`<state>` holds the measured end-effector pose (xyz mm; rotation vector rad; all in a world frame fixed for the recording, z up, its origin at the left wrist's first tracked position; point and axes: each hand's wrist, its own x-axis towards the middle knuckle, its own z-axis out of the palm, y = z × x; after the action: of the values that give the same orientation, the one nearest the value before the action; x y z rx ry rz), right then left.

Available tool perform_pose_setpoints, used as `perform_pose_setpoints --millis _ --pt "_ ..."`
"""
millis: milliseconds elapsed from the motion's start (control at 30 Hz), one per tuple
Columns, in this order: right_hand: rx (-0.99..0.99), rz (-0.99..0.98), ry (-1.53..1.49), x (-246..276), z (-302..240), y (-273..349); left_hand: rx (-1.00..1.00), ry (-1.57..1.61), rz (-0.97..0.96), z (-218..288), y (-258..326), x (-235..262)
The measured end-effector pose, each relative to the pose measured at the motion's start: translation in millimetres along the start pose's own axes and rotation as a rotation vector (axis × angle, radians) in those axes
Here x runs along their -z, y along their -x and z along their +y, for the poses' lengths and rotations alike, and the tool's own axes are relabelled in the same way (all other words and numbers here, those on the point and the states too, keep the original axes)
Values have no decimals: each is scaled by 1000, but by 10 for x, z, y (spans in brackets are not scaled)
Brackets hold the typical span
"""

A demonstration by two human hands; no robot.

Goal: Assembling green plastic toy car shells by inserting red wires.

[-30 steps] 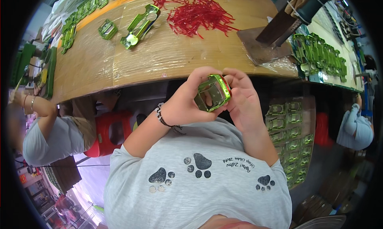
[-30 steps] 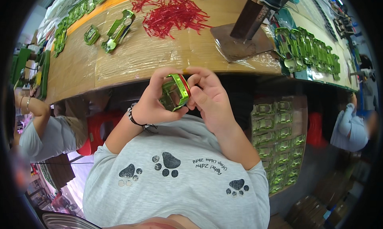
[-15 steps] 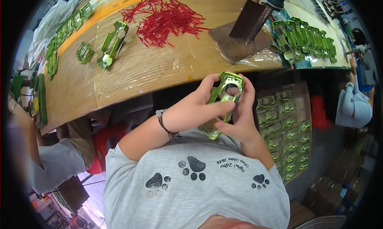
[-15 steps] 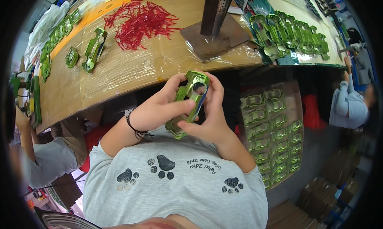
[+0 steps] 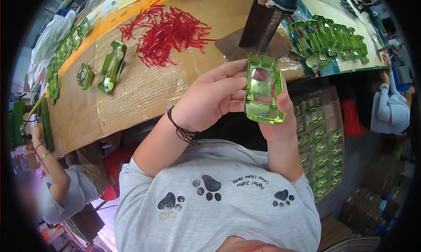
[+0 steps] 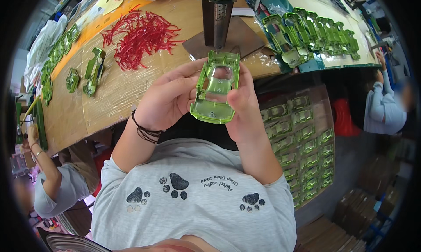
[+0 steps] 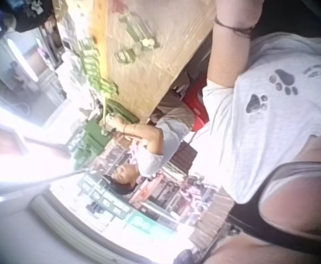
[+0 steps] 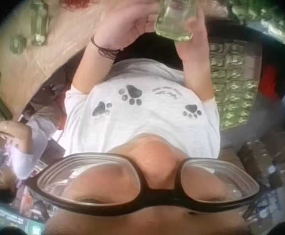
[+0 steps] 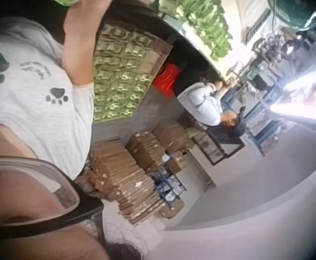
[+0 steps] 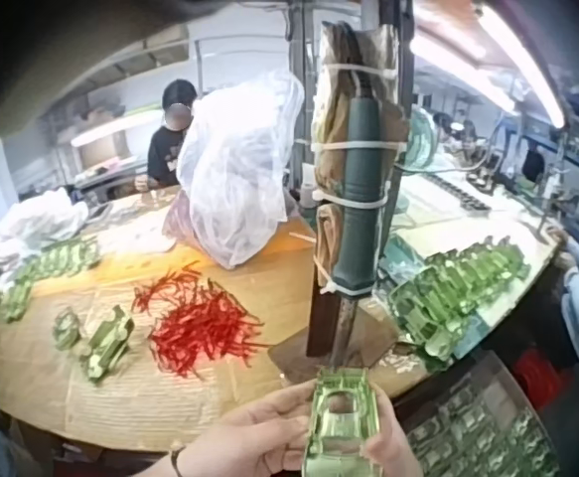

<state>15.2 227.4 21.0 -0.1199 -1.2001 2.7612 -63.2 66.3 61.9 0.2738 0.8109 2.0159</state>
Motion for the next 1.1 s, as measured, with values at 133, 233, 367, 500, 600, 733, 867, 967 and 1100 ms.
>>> perform_pose_setpoints --millis 133,233,367,500,600,733,867,967,1100 --pt "-17 -36 -54 -30 -81 -20 -46 -102 -25 -13 -63 -48" --pt "-23 -69 -66 -50 -119 -8 -89 -135 12 -18 -32 -145" --pt "-94 -44 -156 -185 -165 22 -122 -210 95 16 24 -254" --pt "-109 -59 -208 -253 -224 28 -123 -165 124 17 36 -272" --pt "-120 -96 -236 -259 -241 40 -109 -121 131 -1 34 -210" --pt "-57 -153 -259 -197 -164 19 -134 -96 75 -21 9 -172" --pt "-43 -67 -279 -191 -89 -20 -127 -100 81 -39 2 -90" --pt "-106 -82 -314 -119 -46 -58 -157 -141 168 -41 21 -146" --pt "-159 -175 -359 -120 -21 -106 -191 -177 179 -60 61 -106"
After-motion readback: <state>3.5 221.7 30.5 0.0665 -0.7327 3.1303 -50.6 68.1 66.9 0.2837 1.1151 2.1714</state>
